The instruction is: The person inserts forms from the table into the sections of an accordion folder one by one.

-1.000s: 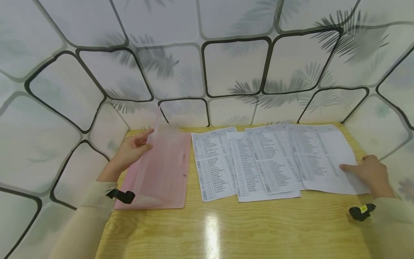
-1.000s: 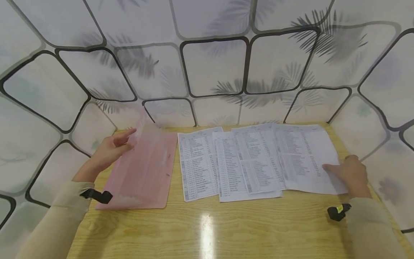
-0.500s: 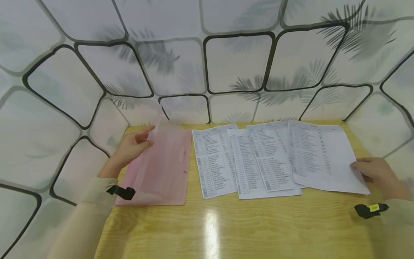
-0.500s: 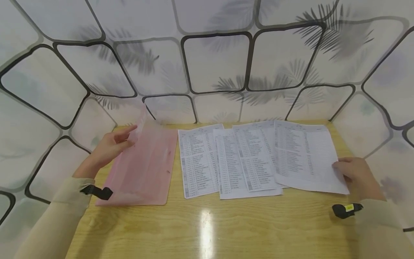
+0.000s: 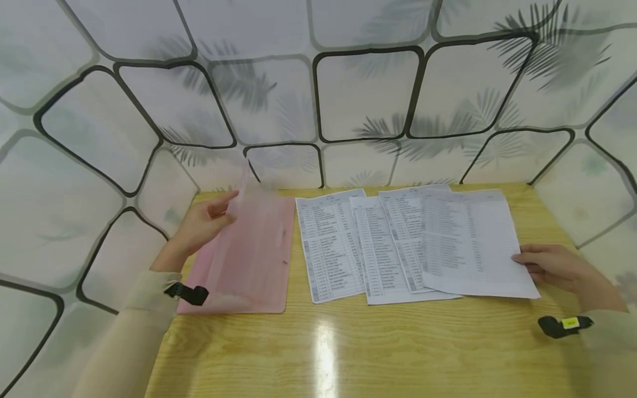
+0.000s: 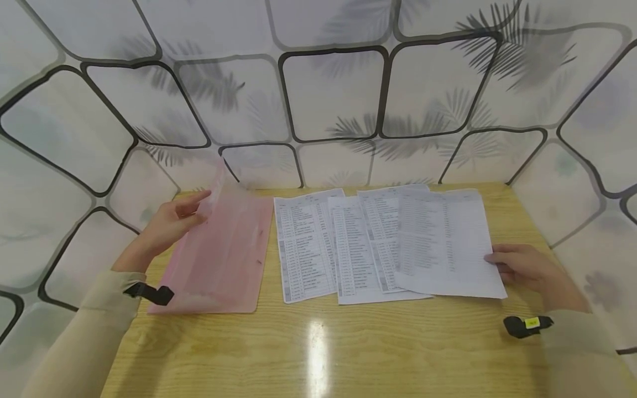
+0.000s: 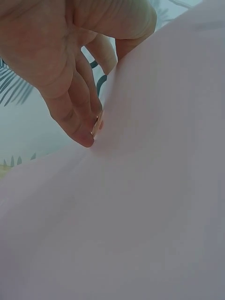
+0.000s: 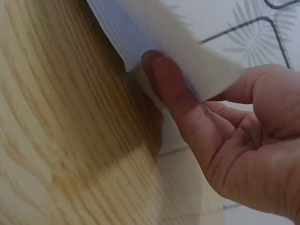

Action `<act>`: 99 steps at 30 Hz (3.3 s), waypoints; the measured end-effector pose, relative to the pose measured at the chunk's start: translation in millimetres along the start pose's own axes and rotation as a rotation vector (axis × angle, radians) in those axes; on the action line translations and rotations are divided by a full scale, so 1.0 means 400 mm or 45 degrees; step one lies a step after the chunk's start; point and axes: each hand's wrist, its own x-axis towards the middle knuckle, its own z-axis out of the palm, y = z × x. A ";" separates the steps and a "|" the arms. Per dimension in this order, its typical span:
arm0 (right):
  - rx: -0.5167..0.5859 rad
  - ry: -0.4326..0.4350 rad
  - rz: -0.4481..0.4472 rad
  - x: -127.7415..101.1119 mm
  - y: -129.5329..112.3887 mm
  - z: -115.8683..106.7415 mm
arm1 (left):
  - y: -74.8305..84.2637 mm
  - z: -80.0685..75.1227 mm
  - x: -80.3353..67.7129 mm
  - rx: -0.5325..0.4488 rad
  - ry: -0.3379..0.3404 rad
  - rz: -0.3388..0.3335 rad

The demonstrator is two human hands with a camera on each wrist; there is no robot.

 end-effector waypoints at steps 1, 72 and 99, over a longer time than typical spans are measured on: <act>0.016 -0.007 -0.014 0.002 -0.003 0.007 | 0.000 0.000 -0.001 0.005 0.003 -0.001; 0.343 -0.268 -0.429 0.077 -0.461 0.662 | 0.022 0.020 -0.003 0.004 -0.066 0.046; 0.410 -0.341 -0.362 0.090 -0.534 0.812 | 0.006 0.025 0.009 0.023 -0.046 0.051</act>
